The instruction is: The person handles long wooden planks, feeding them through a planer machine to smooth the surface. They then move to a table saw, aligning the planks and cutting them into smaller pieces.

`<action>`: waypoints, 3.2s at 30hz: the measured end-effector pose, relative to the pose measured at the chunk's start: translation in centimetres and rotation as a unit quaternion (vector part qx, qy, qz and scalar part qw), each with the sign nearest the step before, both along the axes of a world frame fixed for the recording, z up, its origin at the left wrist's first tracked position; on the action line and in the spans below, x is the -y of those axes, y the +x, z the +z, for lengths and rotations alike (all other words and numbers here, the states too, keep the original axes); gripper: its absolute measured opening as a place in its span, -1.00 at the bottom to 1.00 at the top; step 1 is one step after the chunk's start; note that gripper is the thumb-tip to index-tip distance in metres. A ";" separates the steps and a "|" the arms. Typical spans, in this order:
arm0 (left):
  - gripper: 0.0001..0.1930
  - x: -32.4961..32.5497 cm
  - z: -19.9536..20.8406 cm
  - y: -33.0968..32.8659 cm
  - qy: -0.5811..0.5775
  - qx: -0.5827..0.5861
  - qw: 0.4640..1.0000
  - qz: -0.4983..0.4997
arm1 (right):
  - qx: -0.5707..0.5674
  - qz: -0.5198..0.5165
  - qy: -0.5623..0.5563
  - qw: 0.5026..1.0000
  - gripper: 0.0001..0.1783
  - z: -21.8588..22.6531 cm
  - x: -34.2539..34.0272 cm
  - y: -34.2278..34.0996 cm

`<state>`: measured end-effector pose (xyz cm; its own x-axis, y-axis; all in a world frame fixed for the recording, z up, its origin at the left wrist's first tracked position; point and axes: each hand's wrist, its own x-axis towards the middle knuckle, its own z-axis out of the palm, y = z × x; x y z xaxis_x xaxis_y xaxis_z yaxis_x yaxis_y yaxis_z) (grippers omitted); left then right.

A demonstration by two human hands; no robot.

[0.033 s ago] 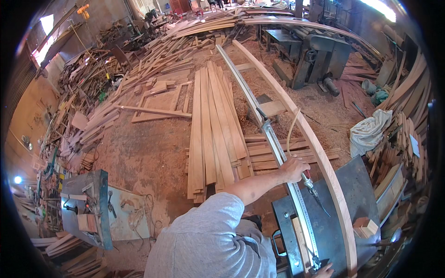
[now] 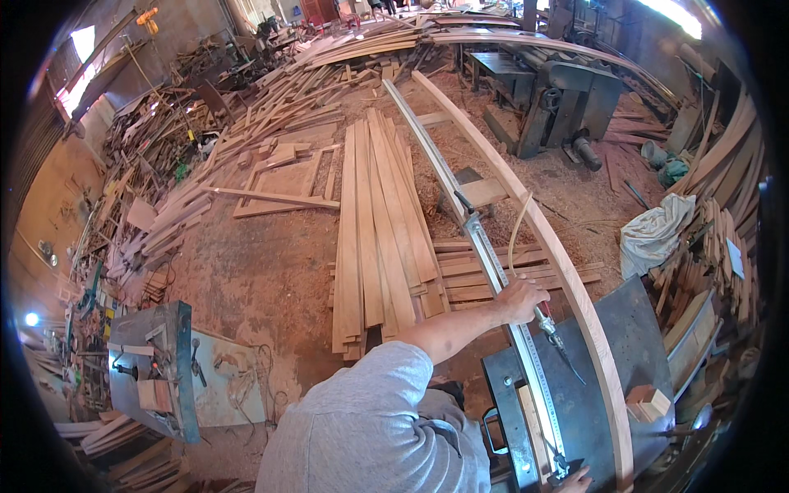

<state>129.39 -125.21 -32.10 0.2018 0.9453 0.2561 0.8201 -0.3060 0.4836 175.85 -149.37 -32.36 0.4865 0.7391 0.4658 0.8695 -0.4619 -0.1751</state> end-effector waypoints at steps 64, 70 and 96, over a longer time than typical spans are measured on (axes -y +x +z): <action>-0.60 -0.8 1.0 -0.7 -0.005 -0.029 1.000 -0.007 | -0.077 -0.032 0.011 0.996 -0.38 0.3 -0.4 -1.3; -0.51 -0.6 2.2 -0.6 -0.020 -0.032 0.999 -0.011 | -0.047 -0.021 0.007 0.999 -0.40 0.3 -0.3 -1.4; -0.52 -0.8 1.7 -0.6 -0.025 -0.024 0.999 -0.010 | -0.034 -0.023 0.022 0.999 -0.33 0.3 -0.5 -1.4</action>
